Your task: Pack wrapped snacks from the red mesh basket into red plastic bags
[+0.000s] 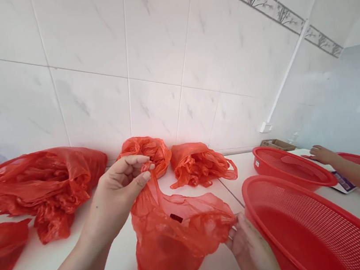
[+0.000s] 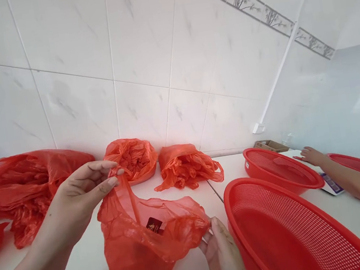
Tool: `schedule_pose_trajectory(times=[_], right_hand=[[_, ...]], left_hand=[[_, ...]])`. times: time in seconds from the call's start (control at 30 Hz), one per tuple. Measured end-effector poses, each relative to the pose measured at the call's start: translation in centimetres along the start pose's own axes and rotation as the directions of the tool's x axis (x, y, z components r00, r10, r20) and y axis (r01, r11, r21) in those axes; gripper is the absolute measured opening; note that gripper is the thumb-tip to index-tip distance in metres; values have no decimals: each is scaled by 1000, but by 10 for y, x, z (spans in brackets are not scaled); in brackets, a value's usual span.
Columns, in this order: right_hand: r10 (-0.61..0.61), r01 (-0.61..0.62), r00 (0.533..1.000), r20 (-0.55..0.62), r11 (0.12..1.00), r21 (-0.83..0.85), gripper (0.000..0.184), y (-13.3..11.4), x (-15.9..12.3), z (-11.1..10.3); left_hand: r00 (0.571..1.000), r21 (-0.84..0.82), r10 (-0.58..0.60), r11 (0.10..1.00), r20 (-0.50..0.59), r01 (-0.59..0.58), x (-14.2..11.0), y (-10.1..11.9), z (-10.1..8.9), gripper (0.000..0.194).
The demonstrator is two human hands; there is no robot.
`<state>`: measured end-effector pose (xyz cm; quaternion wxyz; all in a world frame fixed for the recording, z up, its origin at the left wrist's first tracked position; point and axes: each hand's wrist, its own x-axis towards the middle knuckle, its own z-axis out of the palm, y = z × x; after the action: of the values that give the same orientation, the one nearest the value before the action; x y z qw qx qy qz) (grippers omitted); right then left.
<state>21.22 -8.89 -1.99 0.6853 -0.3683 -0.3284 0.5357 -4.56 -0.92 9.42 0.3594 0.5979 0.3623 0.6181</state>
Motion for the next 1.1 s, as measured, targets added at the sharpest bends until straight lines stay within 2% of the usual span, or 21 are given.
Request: schedule_pose_trajectory(times=[0.1,0.2,0.33,0.43,0.57,0.67,0.83,0.97,1.1], right_hand=[[-8,11,999,-49,997,77,30,9,3,-1],[55,-52,993,-105,998,37,32,17,1,1],[145,-147,988,-47,989,-35,40,22,-4,11],[151,-151,989,-3,988,-17,35,12,-2,19],[82,-80,996,-44,996,40,24,-19,10,22],[-33,42,989,-143,997,65,22,-47,16,23],[-235,240,958,-163,971,14,17,-81,19,28],[-260,253,957,-130,965,-66,21,-90,28,37],[-224,230,969,-105,972,42,23,-83,39,54]], left_hand=[[1000,9,-7,1000,-10,7,1,0,-2,27],[1000,7,-13,1000,-13,14,2,0,-3,28],[1000,32,-30,999,2,30,2,-2,-6,31],[999,74,-33,997,18,31,2,-3,-8,34],[1000,105,-6,994,30,3,3,0,-11,36],[1000,151,2,989,9,-3,3,3,-14,40],[998,166,42,986,-52,-33,2,6,-19,36],[995,117,95,989,-40,-90,-4,9,-15,30],[980,344,196,922,-24,-176,-12,11,-6,21]])
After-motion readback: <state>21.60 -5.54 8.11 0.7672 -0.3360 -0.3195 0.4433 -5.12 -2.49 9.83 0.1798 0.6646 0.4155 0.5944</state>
